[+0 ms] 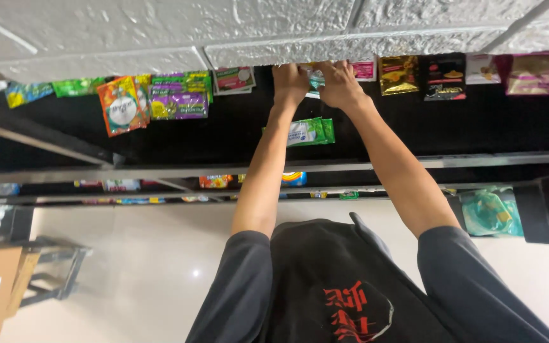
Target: Restocking a grocery store shelf with small product sachets from a cardboard box.
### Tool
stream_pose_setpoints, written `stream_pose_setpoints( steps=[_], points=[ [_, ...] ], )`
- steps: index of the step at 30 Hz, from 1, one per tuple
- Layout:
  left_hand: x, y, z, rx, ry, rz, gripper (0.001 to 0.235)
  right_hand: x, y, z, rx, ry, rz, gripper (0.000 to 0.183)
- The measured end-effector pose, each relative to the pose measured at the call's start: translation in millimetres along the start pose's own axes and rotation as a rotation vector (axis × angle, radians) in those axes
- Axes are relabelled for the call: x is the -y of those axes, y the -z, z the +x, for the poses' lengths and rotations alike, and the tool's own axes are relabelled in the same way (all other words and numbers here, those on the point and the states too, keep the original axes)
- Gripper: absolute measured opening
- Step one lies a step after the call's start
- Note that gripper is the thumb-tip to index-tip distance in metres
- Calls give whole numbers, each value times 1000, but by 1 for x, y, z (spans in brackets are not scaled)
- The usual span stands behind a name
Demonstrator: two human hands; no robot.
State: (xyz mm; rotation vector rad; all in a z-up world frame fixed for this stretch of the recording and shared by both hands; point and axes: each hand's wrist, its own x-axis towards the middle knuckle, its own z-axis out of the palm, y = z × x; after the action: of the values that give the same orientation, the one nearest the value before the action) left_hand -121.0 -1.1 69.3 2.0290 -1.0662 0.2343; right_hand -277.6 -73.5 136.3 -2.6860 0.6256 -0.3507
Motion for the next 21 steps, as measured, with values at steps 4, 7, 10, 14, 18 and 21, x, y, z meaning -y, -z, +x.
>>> stream_pose_setpoints(
  steps=[4,7,10,14,18,21],
  points=[
    [-4,4,-4,63,84,-96,24,-1,-18,2,-29,26,78,66],
    [2,-16,-2,18,133,-242,29,-5,-28,5,-117,69,128,70],
    [23,-53,2,-58,134,-289,37,-23,-54,13,-259,139,227,73],
    [35,-70,5,2,183,-201,38,-22,-57,14,-331,148,336,68],
    [60,-92,4,-107,-19,-98,27,-37,-80,22,-313,129,329,56],
    [64,-85,-6,-101,-52,-101,16,-27,-67,16,-268,80,288,40]
  ],
)
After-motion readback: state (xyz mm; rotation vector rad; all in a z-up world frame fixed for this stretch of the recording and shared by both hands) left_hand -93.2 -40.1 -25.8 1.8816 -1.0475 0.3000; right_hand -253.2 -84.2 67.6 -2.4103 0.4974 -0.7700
